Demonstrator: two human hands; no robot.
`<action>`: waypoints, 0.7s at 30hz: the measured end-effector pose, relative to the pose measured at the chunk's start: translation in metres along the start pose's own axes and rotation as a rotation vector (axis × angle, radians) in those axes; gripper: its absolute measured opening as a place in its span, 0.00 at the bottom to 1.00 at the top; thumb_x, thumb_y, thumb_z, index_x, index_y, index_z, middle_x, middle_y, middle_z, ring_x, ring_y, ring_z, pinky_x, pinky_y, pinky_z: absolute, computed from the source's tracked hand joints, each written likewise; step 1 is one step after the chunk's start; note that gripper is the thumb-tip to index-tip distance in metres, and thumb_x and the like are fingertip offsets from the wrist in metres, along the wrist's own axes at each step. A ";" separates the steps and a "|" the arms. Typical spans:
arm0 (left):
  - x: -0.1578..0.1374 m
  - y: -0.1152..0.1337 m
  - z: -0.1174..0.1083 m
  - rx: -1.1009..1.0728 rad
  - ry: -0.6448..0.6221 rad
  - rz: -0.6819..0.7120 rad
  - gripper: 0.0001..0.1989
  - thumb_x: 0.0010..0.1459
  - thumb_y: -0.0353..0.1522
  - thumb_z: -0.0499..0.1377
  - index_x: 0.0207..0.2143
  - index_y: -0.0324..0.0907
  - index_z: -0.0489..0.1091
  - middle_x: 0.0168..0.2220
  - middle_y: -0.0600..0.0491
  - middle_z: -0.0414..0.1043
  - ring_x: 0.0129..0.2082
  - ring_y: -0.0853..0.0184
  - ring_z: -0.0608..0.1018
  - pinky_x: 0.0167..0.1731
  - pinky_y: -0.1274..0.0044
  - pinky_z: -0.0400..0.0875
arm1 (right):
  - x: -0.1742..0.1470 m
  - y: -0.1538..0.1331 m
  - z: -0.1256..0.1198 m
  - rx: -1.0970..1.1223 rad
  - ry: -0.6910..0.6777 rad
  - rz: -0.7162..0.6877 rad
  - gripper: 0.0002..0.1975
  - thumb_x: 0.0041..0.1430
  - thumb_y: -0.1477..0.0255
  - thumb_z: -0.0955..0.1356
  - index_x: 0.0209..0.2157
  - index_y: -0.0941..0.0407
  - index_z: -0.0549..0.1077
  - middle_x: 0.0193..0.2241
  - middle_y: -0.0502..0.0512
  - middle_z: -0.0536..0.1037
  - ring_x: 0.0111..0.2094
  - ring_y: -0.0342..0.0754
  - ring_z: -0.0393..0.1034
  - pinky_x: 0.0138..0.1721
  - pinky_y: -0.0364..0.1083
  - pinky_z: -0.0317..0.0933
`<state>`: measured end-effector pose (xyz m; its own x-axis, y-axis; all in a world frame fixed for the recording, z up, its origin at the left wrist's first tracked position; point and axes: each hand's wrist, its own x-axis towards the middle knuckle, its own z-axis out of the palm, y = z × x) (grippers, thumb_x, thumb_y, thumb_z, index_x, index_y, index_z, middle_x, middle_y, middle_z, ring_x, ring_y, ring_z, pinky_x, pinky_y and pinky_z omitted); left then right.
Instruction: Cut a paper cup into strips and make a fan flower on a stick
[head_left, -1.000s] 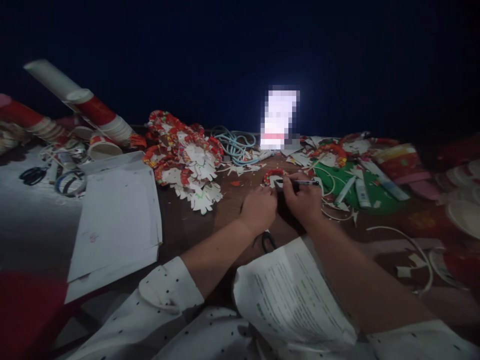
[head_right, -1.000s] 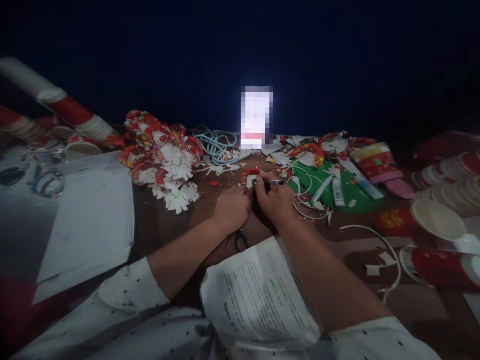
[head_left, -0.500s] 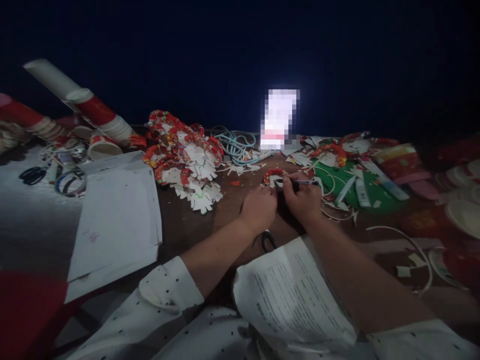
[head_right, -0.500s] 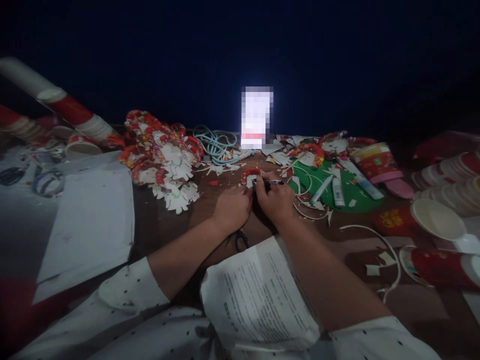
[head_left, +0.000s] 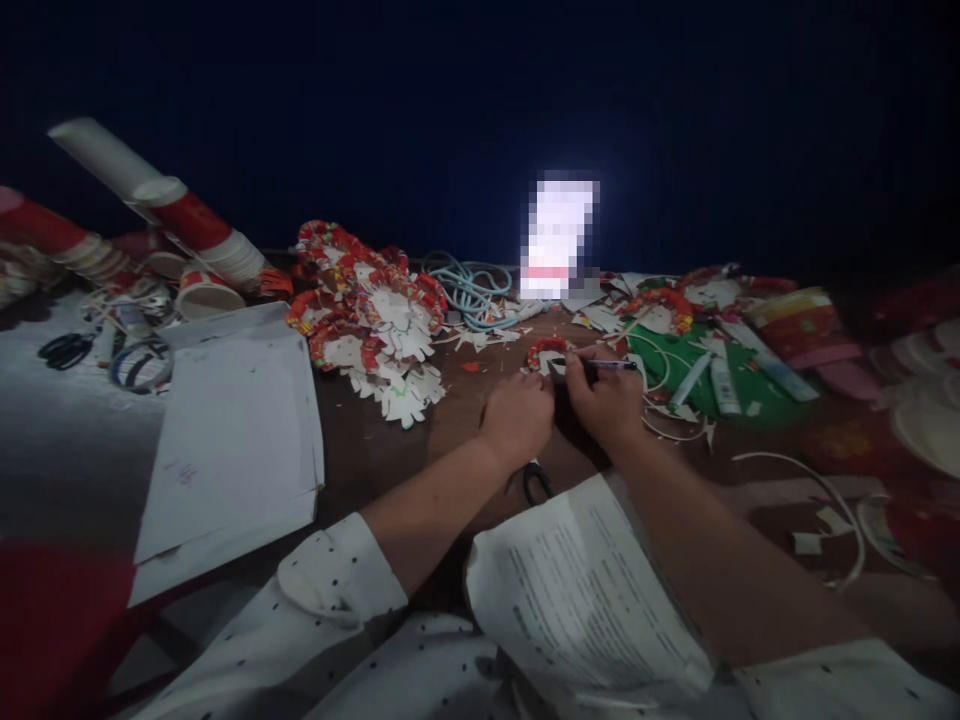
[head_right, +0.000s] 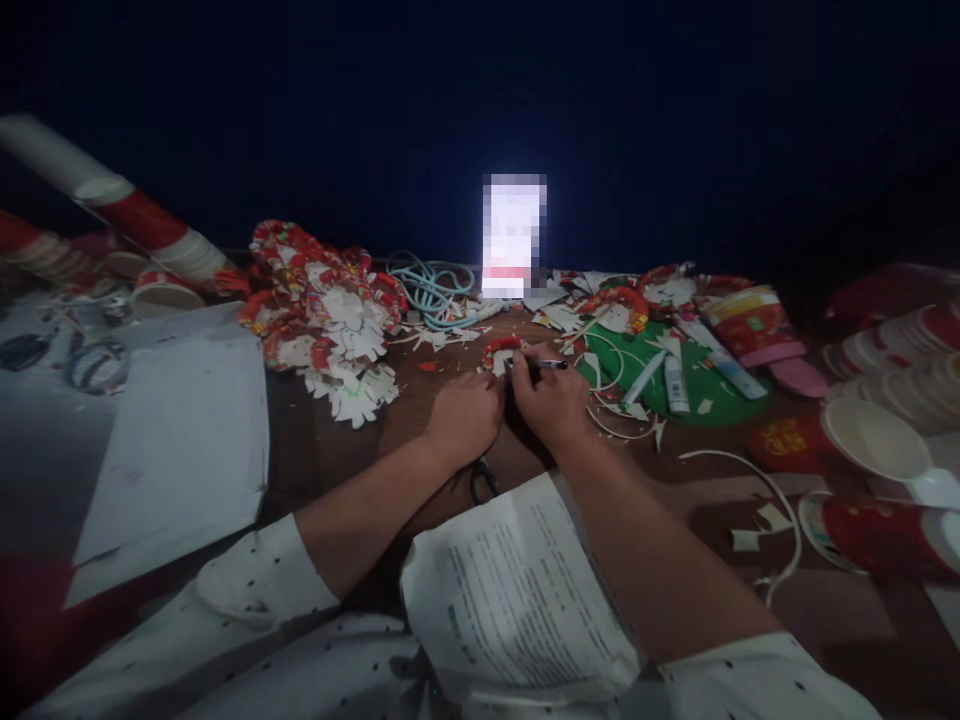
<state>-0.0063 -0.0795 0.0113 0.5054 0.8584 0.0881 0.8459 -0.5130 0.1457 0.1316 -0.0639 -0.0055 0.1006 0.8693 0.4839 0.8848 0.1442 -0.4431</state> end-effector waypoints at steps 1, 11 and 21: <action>0.000 0.000 0.000 -0.001 0.000 0.002 0.14 0.64 0.30 0.48 0.47 0.37 0.69 0.39 0.44 0.72 0.44 0.60 0.73 0.39 0.71 0.67 | 0.000 0.000 0.000 0.005 -0.001 0.001 0.16 0.62 0.61 0.60 0.32 0.55 0.74 0.28 0.57 0.79 0.30 0.51 0.73 0.33 0.47 0.62; -0.001 -0.001 -0.003 -0.002 -0.023 0.025 0.17 0.65 0.31 0.46 0.49 0.36 0.69 0.41 0.43 0.72 0.42 0.60 0.73 0.38 0.71 0.67 | 0.000 0.001 -0.013 0.091 0.263 -0.009 0.16 0.63 0.62 0.59 0.30 0.55 0.72 0.27 0.58 0.76 0.31 0.51 0.72 0.36 0.50 0.65; -0.001 -0.003 0.001 0.020 -0.011 0.038 0.17 0.65 0.31 0.46 0.50 0.36 0.68 0.41 0.44 0.72 0.41 0.60 0.73 0.37 0.70 0.67 | -0.004 0.002 -0.012 0.112 0.300 -0.005 0.15 0.64 0.63 0.61 0.31 0.56 0.73 0.28 0.58 0.76 0.31 0.50 0.72 0.36 0.49 0.67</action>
<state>-0.0094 -0.0784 0.0093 0.5390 0.8383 0.0819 0.8292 -0.5452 0.1231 0.1384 -0.0725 0.0007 0.2403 0.6928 0.6799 0.8318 0.2141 -0.5121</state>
